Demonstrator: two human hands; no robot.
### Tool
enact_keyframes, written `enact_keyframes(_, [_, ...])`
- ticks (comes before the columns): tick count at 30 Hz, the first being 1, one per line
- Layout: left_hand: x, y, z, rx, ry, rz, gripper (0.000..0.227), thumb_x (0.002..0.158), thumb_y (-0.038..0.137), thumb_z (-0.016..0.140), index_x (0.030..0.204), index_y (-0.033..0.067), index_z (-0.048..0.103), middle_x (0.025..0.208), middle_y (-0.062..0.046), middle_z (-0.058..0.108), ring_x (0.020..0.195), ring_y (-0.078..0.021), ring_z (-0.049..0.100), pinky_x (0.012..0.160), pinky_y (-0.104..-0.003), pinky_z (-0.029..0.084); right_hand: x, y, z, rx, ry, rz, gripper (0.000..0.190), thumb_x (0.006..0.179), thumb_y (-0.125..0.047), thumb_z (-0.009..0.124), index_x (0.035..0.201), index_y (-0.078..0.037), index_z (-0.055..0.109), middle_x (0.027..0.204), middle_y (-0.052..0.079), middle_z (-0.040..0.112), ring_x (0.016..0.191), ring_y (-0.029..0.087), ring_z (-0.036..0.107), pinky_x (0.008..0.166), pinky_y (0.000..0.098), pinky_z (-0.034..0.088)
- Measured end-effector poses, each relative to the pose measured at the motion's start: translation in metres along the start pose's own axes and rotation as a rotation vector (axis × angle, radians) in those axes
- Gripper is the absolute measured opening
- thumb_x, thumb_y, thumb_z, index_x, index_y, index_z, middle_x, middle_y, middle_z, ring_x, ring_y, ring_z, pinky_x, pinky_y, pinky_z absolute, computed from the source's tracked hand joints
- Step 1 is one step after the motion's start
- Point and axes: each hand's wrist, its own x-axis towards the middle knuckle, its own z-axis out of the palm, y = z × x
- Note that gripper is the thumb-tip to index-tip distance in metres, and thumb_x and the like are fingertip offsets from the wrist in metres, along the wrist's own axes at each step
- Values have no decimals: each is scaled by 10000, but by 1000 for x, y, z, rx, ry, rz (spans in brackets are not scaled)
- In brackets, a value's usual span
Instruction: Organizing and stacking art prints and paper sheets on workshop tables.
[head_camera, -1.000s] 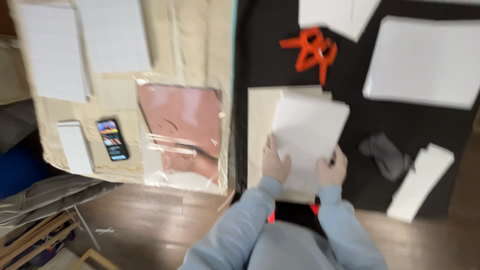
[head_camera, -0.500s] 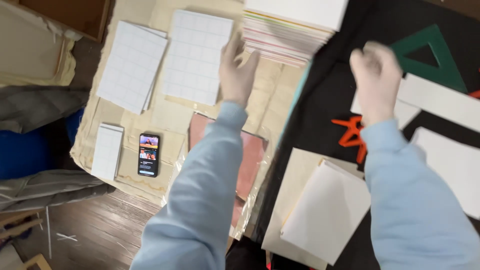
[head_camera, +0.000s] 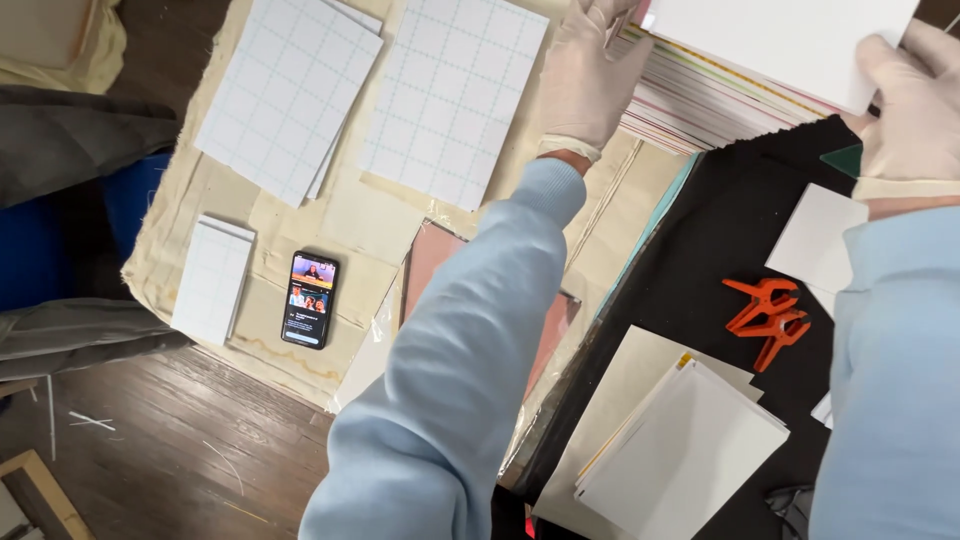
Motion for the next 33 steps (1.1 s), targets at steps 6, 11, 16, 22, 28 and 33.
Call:
enact_keyframes(6, [-3,5,-6,-38,43,149,407,857,191,776,1246,143,669,1211,-52,690,1065,-249,717,928,-344,606,8,23,-13,119,-143,-19,383,1132,-154,430,1459,45,449,1422,228,562,1359,301,612,1087,462,528])
enact_keyframes(11, [-1,-4,-2,72,50,232,357,862,206,790,1195,184,665,1157,-26,674,1076,-219,688,938,-355,587,9,38,-23,158,-168,7,434,1164,-174,395,1535,51,409,1523,251,535,1465,328,587,1145,475,511])
enact_keyframes(16, [2,-7,1,0,31,248,418,885,236,783,1259,159,614,1193,5,692,1124,-204,683,942,-326,586,10,31,-19,79,-121,-14,427,1113,-186,362,1477,38,369,1452,268,512,1401,358,583,1077,497,523])
enact_keyframes(22, [-6,-5,5,7,88,266,438,921,226,762,1318,189,582,1198,28,697,1164,-194,667,1046,-364,524,14,33,-21,119,-121,24,439,1108,-198,346,1484,28,348,1476,261,491,1422,348,574,1095,504,516])
enact_keyframes(28, [-18,6,7,-58,89,206,487,928,198,747,1384,213,577,1174,57,706,1133,-156,663,1012,-337,497,19,59,-35,126,-159,26,501,1142,-297,354,1547,-1,340,1575,243,436,1514,346,455,1208,516,445])
enact_keyframes(33, [-30,12,15,-65,126,169,467,934,160,740,1379,197,604,1160,47,741,1091,-156,684,1037,-333,513,16,35,-29,166,-190,45,538,1095,-306,394,1523,6,305,1541,234,406,1512,342,458,1187,504,432])
